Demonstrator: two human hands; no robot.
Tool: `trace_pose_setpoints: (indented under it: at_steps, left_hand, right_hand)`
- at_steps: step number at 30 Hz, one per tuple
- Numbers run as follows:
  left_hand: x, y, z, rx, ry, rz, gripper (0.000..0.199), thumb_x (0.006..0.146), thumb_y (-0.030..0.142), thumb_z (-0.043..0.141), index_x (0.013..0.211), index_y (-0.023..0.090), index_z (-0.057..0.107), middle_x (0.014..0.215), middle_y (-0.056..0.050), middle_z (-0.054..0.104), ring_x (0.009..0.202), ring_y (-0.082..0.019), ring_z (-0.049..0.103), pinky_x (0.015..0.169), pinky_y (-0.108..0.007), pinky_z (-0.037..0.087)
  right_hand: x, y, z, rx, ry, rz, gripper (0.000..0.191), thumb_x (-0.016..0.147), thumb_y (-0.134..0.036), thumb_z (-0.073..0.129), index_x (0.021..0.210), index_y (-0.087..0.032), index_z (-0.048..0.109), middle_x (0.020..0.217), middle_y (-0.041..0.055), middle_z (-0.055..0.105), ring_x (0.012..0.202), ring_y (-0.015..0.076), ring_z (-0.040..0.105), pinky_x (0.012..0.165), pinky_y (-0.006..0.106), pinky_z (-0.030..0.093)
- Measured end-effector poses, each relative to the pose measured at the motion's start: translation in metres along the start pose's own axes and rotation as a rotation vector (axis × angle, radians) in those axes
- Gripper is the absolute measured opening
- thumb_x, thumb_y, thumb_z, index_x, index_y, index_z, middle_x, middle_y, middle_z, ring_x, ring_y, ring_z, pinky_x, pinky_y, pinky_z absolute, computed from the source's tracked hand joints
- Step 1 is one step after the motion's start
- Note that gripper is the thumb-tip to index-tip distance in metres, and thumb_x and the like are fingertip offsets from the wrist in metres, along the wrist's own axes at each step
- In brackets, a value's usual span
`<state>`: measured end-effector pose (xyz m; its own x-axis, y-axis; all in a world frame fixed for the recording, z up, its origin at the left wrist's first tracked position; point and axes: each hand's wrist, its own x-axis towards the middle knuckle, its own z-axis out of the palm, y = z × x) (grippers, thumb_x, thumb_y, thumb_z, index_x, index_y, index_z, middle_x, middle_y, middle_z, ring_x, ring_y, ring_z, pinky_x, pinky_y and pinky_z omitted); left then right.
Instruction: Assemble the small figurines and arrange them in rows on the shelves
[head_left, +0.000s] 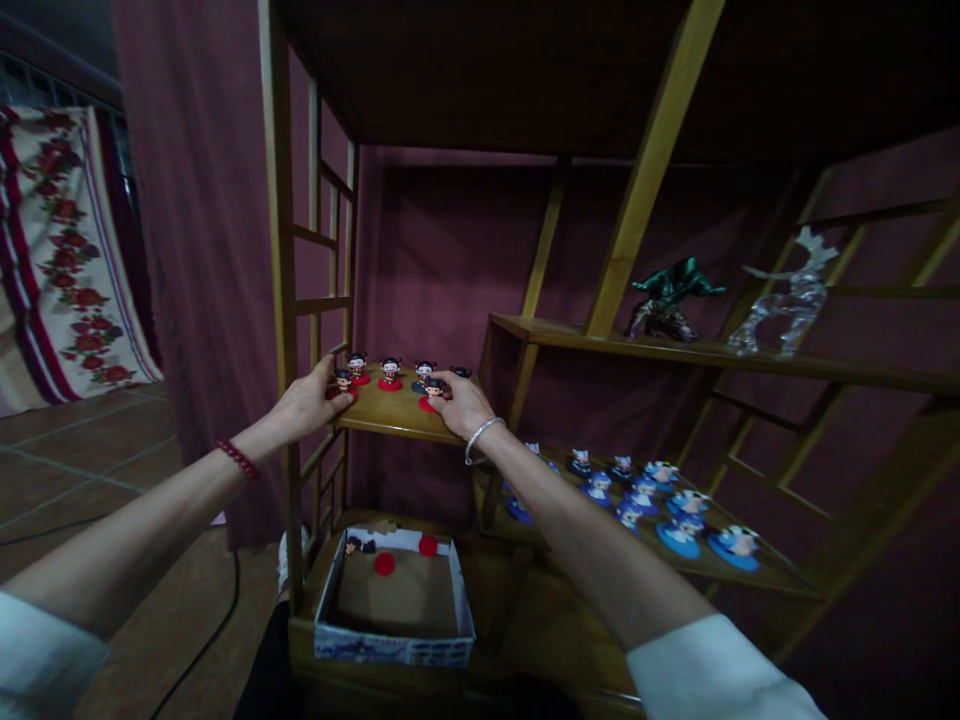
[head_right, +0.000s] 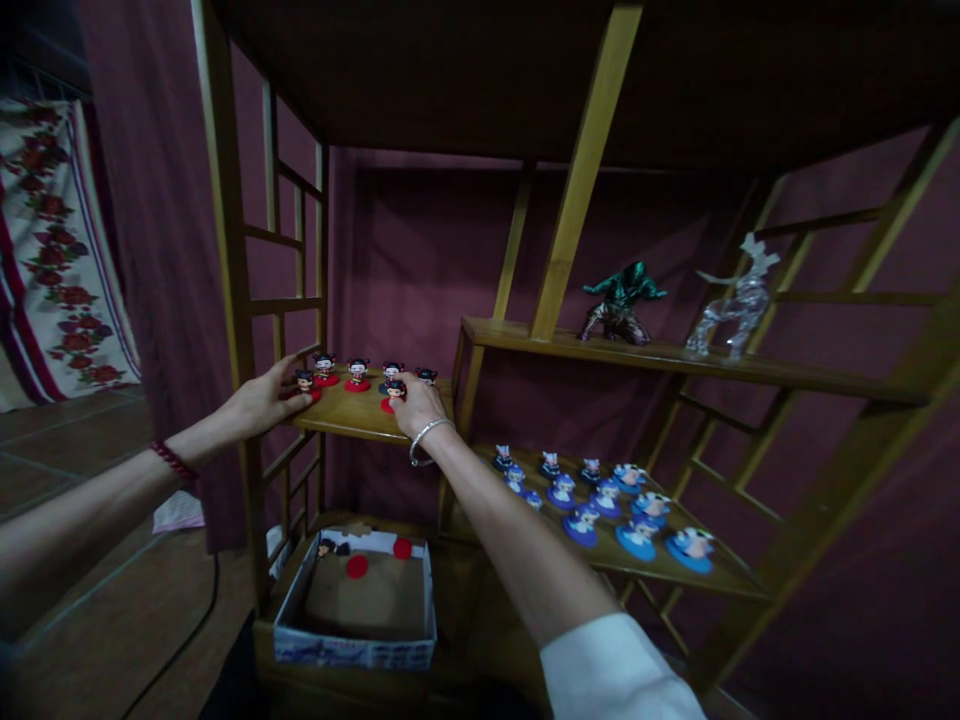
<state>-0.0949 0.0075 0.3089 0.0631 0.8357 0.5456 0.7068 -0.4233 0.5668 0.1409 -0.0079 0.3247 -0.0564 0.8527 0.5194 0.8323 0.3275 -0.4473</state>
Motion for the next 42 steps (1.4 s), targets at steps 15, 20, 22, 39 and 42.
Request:
trace_pose_setpoints:
  at_steps: [15, 20, 22, 39, 42]
  left_hand:
    - [-0.05, -0.006, -0.005, 0.235, 0.174, 0.353, 0.033, 0.084, 0.03, 0.035, 0.104, 0.015, 0.056, 0.106, -0.009, 0.06, 0.1, -0.02, 0.053, 0.091, -0.033, 0.04]
    - [-0.049, -0.007, -0.002, 0.273, 0.163, 0.412, 0.034, 0.085, 0.031, 0.035, 0.105, 0.017, 0.058, 0.109, -0.008, 0.058, 0.103, -0.02, 0.051, 0.093, -0.035, 0.04]
    - [-0.048, -0.008, -0.001, 0.295, 0.16, 0.414, 0.034, 0.086, 0.031, 0.034, 0.106, 0.017, 0.058, 0.108, -0.008, 0.059, 0.102, -0.02, 0.051, 0.092, -0.035, 0.041]
    - [-0.046, -0.02, 0.003, 0.324, 0.167, 0.492, 0.036, 0.086, 0.031, 0.034, 0.109, 0.016, 0.058, 0.109, -0.01, 0.053, 0.103, -0.022, 0.048, 0.091, -0.037, 0.04]
    - [-0.046, -0.02, 0.004, 0.341, 0.168, 0.499, 0.036, 0.086, 0.031, 0.034, 0.109, 0.016, 0.057, 0.109, -0.009, 0.053, 0.102, -0.022, 0.047, 0.091, -0.037, 0.041]
  right_hand:
    - [0.003, -0.014, 0.001, -0.047, 0.029, -0.029, 0.029, 0.073, -0.02, 0.058, 0.101, -0.021, 0.061, 0.085, 0.0024, 0.067, 0.076, 0.0143, 0.06, 0.071, 0.025, 0.045]
    - [0.006, -0.028, 0.009, -0.037, 0.019, -0.086, 0.026, 0.072, -0.021, 0.058, 0.099, -0.022, 0.062, 0.082, 0.0017, 0.067, 0.074, 0.0144, 0.06, 0.07, 0.025, 0.045]
    - [0.008, -0.034, 0.014, -0.031, 0.01, -0.104, 0.029, 0.072, -0.021, 0.058, 0.101, -0.022, 0.062, 0.081, 0.0016, 0.067, 0.075, 0.0145, 0.06, 0.071, 0.025, 0.045]
    - [0.009, -0.053, 0.031, -0.033, -0.025, -0.113, 0.03, 0.072, -0.021, 0.058, 0.101, -0.021, 0.062, 0.083, 0.0029, 0.066, 0.075, 0.0156, 0.059, 0.07, 0.025, 0.045]
    - [0.009, -0.055, 0.032, -0.046, -0.028, -0.107, 0.029, 0.072, -0.021, 0.057, 0.101, -0.022, 0.062, 0.083, 0.0022, 0.066, 0.075, 0.015, 0.059, 0.07, 0.024, 0.044]
